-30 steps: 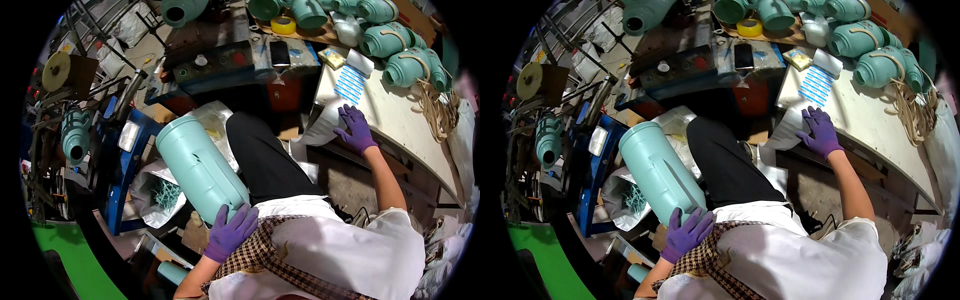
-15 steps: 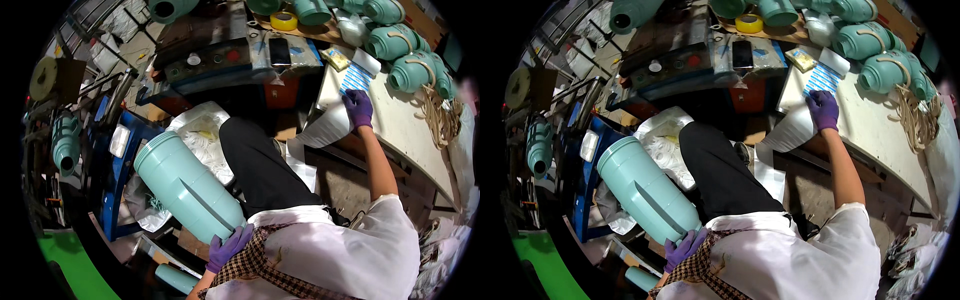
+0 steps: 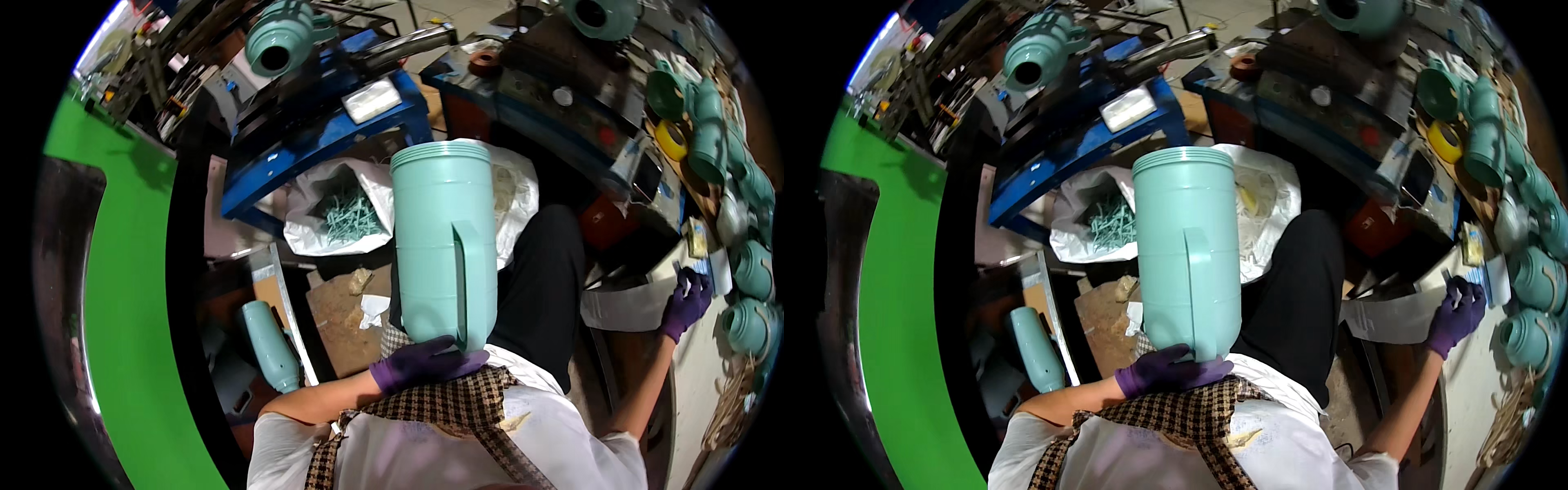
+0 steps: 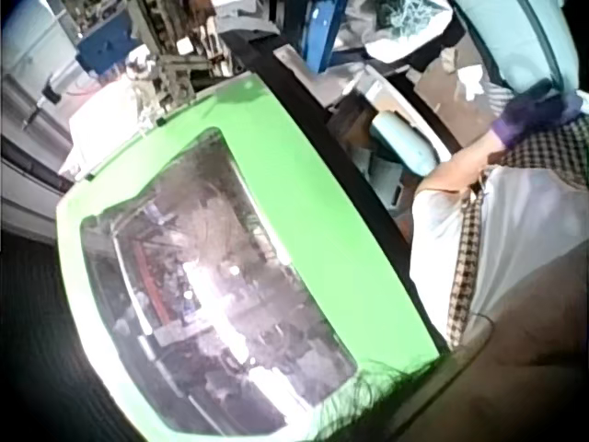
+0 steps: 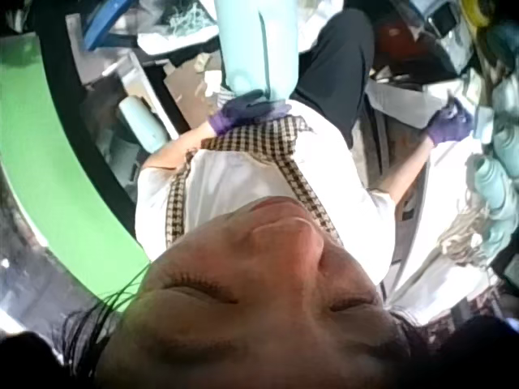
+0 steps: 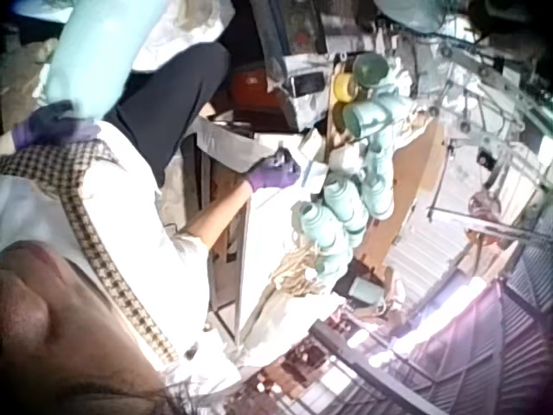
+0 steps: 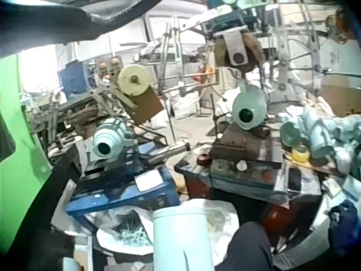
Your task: The person assembles light green plastic containers by inserting a small green ring into the opening, attaching a beige handle, and wiping the exterior with a white cloth. The person handles the containers one at a time, repeating the process for multiple units.
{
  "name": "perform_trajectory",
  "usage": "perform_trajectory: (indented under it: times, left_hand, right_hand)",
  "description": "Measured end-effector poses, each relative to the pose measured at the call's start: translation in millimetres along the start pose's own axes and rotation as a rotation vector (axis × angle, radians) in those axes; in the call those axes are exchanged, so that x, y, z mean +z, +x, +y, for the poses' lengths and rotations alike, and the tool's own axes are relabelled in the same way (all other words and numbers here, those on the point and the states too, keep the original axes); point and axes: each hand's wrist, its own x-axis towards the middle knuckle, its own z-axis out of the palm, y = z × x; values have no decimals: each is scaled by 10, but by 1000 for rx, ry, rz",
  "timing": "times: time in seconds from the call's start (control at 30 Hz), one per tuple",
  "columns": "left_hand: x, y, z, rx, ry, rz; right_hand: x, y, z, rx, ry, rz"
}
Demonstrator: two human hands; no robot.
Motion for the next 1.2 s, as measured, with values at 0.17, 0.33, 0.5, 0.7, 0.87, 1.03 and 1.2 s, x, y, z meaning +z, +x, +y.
perform_trajectory:
  times: [0.17,0.33,0.5,0.7,0.87,1.03,1.2]
  left_hand:
    - [-69,-81,71,30,22,7]
    - [-6,-116,33,-108,-344,85]
    - [-105,-324,69,365,951,4]
    - [168,144,-451,-372,-851,170]
    - [200,-85,-675,-734,-1235,200]
    - [-167,-664,-673,-1293,-1530,197]
    - [-609,-1017,-278,-1733,-1823,79]
  right_hand:
    - [9,533,-2845,-77,1200,-640]
    - [492,712,-3786,-158,1283,-1132]
    - [559,495,-3833,-70,1145,-1170]
    - [1013,137,-4066,-196,888,-333]
    - [699,337,-3603,217,1025,-954]
    - [1189,-555,-3597,385,931,-730]
    - [548,-114,-3839,319,955,-403]
